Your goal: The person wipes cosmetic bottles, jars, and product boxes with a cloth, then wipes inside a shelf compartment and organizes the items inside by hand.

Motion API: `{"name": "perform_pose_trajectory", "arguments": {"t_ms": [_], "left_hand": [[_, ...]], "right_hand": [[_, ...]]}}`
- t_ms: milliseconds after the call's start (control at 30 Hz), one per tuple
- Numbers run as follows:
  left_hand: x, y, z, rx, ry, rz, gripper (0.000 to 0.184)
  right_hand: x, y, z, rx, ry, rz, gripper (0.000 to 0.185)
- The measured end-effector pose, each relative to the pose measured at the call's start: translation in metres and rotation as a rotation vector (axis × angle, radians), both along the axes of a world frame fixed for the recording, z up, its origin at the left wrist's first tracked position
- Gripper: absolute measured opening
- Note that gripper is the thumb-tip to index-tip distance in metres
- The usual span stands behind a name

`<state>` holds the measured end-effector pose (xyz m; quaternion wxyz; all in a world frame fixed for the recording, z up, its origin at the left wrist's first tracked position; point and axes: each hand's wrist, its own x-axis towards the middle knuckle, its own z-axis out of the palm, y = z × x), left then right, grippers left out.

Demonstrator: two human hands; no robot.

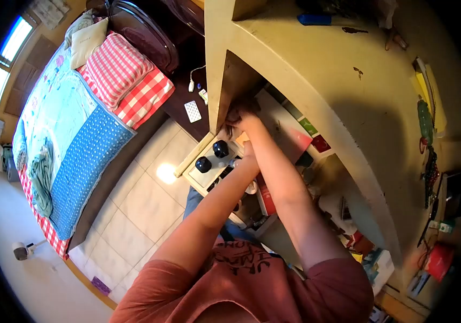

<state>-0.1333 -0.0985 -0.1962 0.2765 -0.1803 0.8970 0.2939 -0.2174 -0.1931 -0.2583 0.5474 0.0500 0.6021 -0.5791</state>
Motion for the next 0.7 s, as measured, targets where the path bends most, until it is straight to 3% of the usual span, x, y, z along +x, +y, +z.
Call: {"name": "perform_pose_trajectory", "arguments": {"t_ms": [67, 167, 267, 300, 367, 400, 500, 600, 667, 700], "left_hand": [[-0.002, -0.004, 0.001, 0.011, 0.008, 0.004, 0.068], [0.001, -0.004, -0.001, -0.017, 0.126, 0.080, 0.068], [-0.001, 0.002, -0.008, -0.086, 0.141, 0.088, 0.068], [-0.003, 0.005, -0.013, -0.131, 0.144, 0.096, 0.068], [-0.008, 0.008, -0.020, -0.195, 0.159, 0.115, 0.068], [-0.008, 0.009, -0.022, -0.207, 0.167, 0.124, 0.068], [0.001, 0.008, -0.035, -0.137, 0.225, 0.168, 0.068], [-0.004, 0.003, -0.080, 0.277, 0.263, 0.412, 0.067], [-0.013, 0.001, -0.076, 0.497, 0.243, 0.567, 0.066], [-0.016, 0.000, -0.057, 0.205, 0.094, 0.281, 0.065]], "right_hand": [[-0.002, -0.001, -0.005, 0.123, 0.019, 0.056, 0.042], [0.016, -0.001, 0.018, 0.026, 0.345, -0.135, 0.040], [0.020, 0.031, 0.118, -0.376, 0.508, -0.398, 0.033], [0.013, 0.042, 0.129, -0.400, 0.885, -0.258, 0.029], [0.020, 0.051, 0.174, -0.430, 1.263, -0.108, 0.026], [0.035, 0.057, 0.211, -0.766, 0.734, -0.229, 0.024], [0.040, 0.050, 0.216, -0.897, 0.718, -0.292, 0.023], [0.040, 0.038, 0.194, -0.533, 1.324, -0.157, 0.032], [0.032, 0.031, 0.168, -0.314, 1.659, -0.132, 0.037], [0.024, 0.025, 0.144, -0.271, 1.648, -0.125, 0.039]]}}
